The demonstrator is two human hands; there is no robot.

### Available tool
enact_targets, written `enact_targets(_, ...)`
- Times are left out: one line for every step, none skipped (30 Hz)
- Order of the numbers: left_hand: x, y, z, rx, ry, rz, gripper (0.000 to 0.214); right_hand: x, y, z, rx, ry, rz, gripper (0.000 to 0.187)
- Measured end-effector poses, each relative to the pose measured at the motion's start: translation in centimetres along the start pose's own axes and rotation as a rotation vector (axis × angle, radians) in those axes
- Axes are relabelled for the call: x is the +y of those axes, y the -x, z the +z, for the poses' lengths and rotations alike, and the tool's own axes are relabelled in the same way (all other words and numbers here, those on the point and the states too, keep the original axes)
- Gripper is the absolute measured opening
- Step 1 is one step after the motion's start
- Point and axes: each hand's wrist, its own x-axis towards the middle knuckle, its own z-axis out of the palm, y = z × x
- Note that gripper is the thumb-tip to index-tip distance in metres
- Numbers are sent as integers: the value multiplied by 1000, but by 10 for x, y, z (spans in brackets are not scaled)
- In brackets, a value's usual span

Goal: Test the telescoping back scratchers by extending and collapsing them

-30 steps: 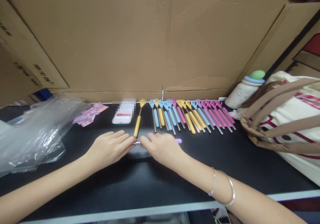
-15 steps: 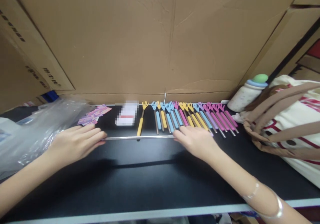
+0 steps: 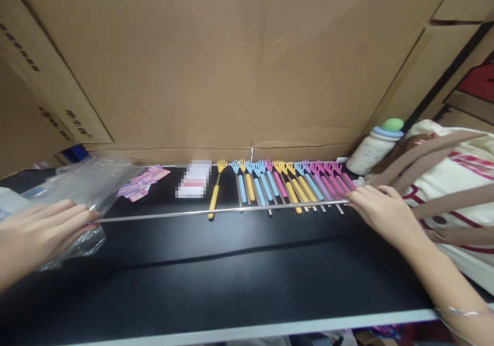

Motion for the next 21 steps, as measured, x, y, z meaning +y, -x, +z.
enact_targets(0, 1, 0, -17, -38, 28, 29, 0, 0, 0, 4, -7, 0, 30)
enact_targets(-1, 2, 1, -44, -96, 64, 29, -1, -1, 1, 11, -10, -2, 31)
enact_targets(-2, 3, 2, -75, -144, 96, 29, -3, -2, 1, 15, -13, -3, 31)
enact_targets(-2, 3, 2, -80, -162, 98, 28, -3, -2, 2, 17, -15, -2, 30)
enact_targets(-3, 4, 3, -87, -162, 97, 27, -3, 0, 3, 6, -19, 2, 30)
enact_targets(-4, 5, 3, -94, -156, 100, 27, -2, 2, 5, -11, -24, 9, 29)
enact_targets(-5, 7, 2, -87, -151, 94, 28, 1, 6, 7, -34, -30, 21, 29)
enact_targets(-6, 8, 1, -78, -147, 84, 30, 5, 11, 10, -52, -36, 38, 29)
enact_targets(-6, 9, 0, -68, -141, 74, 31, 9, 17, 13, -62, -42, 54, 30)
enact_targets(-7, 10, -1, -63, -133, 68, 32, 12, 22, 16, -75, -48, 64, 31)
enact_targets(-7, 11, -1, -55, -120, 79, 32, 14, 28, 18, -83, -54, 72, 31)
enact_targets(-8, 12, -2, -46, -107, 103, 33, 15, 32, 20, -88, -59, 77, 31)
enact_targets(-8, 12, -3, -39, -97, 133, 33, 14, 35, 20, -91, -58, 82, 30)
enact_targets(-9, 12, -3, -25, -94, 161, 34, 13, 36, 20, -92, -50, 89, 30)
enact_targets(-11, 11, -3, -12, -101, 182, 35, 11, 36, 18, -96, -37, 97, 29)
enact_targets(-12, 11, -2, -13, -119, 192, 35, 8, 35, 16, -94, -18, 108, 28)
enact_targets(-14, 10, -2, -23, -144, 188, 33, 6, 33, 13, -89, 0, 118, 28)
enact_targets(-15, 10, -1, -43, -170, 174, 31, 4, 30, 9, -89, 14, 125, 28)
enact_targets(-16, 9, 0, -62, -190, 155, 28, 3, 27, 6, -84, 23, 134, 29)
enact_targets(-16, 8, 1, -77, -201, 131, 25, 2, 23, 3, -78, 27, 133, 30)
enact_targets(-15, 6, 3, -86, -201, 106, 23, 1, 20, -1, -65, 31, 126, 30)
